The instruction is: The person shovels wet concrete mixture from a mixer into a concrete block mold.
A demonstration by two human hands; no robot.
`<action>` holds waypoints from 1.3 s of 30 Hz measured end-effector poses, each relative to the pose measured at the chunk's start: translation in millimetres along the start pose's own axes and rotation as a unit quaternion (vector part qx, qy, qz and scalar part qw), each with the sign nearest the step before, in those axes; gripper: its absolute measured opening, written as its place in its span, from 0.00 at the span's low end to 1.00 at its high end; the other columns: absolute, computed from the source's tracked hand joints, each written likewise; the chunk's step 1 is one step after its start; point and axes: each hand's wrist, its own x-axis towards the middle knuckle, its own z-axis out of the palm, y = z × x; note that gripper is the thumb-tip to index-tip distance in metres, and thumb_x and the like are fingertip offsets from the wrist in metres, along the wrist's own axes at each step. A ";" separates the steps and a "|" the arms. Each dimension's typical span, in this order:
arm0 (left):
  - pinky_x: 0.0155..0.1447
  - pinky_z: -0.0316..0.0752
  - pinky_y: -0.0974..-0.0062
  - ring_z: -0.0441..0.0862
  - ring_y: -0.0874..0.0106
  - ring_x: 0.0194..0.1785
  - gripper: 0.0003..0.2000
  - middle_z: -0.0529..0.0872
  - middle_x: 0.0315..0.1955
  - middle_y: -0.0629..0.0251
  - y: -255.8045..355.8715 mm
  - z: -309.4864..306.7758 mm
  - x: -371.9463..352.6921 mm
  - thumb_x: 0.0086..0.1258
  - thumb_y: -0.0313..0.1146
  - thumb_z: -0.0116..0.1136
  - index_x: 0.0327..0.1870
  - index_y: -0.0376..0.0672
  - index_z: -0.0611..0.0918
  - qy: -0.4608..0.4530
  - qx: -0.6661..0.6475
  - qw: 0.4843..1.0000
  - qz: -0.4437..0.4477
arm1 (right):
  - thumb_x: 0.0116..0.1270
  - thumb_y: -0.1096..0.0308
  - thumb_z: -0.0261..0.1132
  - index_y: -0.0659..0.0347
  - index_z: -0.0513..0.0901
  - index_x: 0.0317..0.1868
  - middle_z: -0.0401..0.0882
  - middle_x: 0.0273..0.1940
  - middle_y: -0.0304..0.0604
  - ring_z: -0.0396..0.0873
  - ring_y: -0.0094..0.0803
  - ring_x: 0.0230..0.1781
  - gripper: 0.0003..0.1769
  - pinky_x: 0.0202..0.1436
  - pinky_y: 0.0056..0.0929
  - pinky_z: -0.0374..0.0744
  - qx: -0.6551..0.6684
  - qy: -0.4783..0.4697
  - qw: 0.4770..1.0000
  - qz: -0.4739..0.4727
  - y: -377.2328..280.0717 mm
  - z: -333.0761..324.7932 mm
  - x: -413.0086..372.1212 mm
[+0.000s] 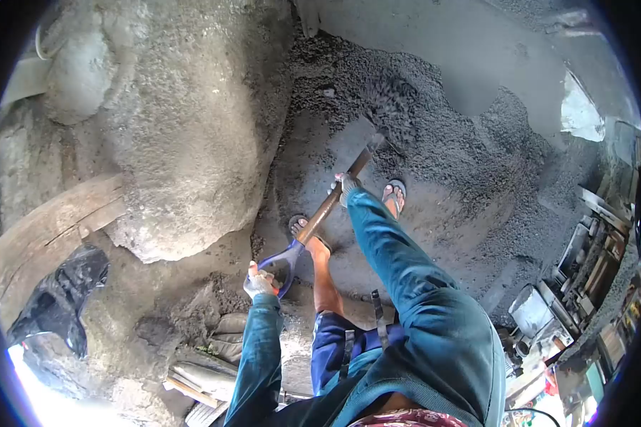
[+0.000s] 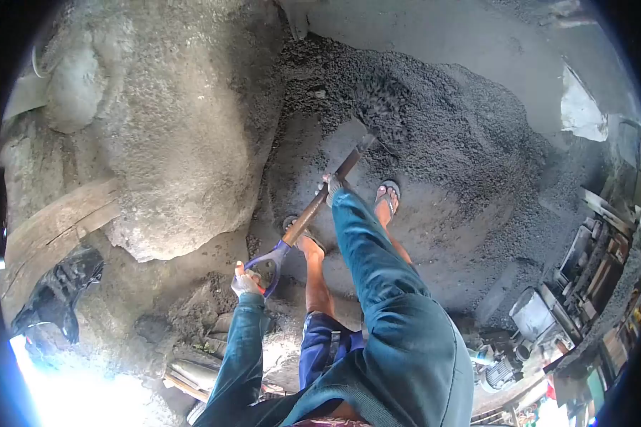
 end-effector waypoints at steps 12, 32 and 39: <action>0.18 0.57 0.63 0.58 0.66 0.09 0.32 0.66 0.09 0.69 -26.2 -70.3 -71.8 0.67 0.71 0.50 0.13 0.54 0.64 -0.200 0.050 0.959 -0.197 | 0.65 0.73 0.67 0.55 0.73 0.35 0.72 0.24 0.37 0.73 0.34 0.17 0.09 0.21 0.40 0.77 0.070 0.066 0.984 -0.152 -96.9 -76.4 -300.0; 0.29 0.70 0.66 0.76 0.64 0.22 0.20 0.74 0.18 0.66 109.5 171.7 -712.6 0.57 0.50 0.74 0.22 0.46 0.77 -0.681 -0.054 -0.095 0.724 | 0.71 0.64 0.59 0.56 0.74 0.41 0.72 0.25 0.37 0.75 0.34 0.25 0.06 0.32 0.41 0.80 0.318 -0.183 0.631 -0.684 -475.4 -428.1 -750.0; 0.38 0.75 0.63 0.81 0.62 0.30 0.23 0.79 0.24 0.64 83.2 139.3 -551.5 0.60 0.56 0.70 0.30 0.42 0.82 -0.751 0.008 0.065 0.658 | 0.70 0.65 0.64 0.59 0.74 0.46 0.78 0.31 0.44 0.81 0.41 0.31 0.10 0.38 0.49 0.84 0.245 -0.057 0.746 -0.617 -346.1 -350.4 -748.1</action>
